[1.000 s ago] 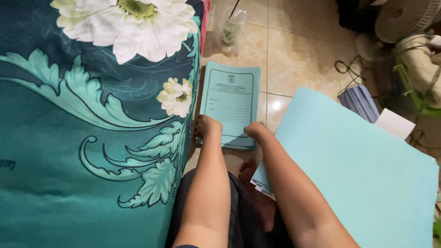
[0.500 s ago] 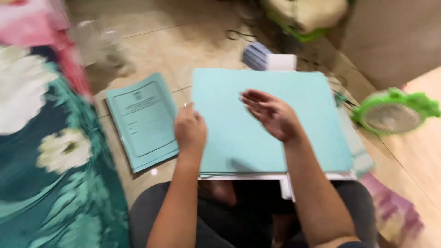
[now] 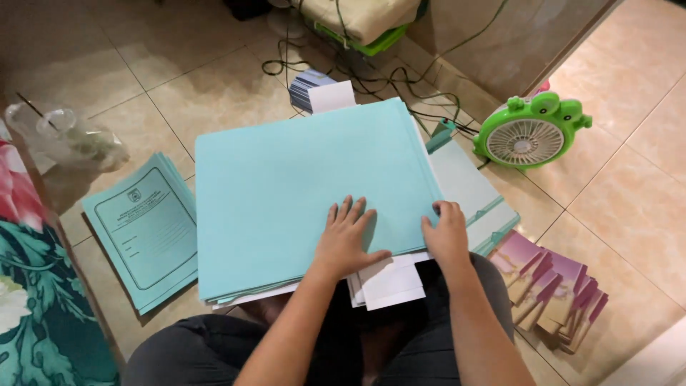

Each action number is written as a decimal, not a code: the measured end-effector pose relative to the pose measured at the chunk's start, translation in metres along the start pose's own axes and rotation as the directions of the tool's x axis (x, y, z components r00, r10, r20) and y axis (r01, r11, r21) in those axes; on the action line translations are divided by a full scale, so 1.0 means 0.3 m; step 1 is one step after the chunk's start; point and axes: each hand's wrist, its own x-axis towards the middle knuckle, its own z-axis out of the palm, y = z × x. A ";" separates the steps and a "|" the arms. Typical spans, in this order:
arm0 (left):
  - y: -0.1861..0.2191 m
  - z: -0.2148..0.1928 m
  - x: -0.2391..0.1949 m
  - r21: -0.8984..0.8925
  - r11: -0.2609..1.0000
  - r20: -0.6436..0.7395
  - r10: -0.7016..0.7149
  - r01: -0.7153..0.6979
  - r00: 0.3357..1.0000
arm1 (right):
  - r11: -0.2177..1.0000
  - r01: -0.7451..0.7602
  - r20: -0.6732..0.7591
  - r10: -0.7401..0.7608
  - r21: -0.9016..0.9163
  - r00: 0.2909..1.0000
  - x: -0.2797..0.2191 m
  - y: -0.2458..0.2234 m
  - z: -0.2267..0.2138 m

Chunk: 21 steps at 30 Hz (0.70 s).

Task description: The person is manually folding and stacking light blue paper folders on a tiled floor.

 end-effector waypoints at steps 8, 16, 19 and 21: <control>0.033 -0.024 0.021 0.076 0.995 0.193 -0.075 0.061 0.978 | 0.988 -0.144 0.274 0.152 -0.050 0.949 -0.028 -0.183 -0.168; 0.018 0.000 0.027 0.111 0.993 0.195 -0.066 0.045 0.978 | 0.984 -0.145 0.260 0.113 0.104 0.959 0.002 -0.143 -0.204; -0.008 0.025 0.011 0.127 0.992 0.201 -0.036 0.010 0.979 | 0.972 -0.136 0.193 0.098 0.194 0.976 0.005 -0.078 -0.141; -0.017 0.040 0.012 0.122 0.992 0.165 0.013 -0.034 0.986 | 0.972 -0.090 0.102 0.070 0.217 0.992 0.022 -0.025 -0.088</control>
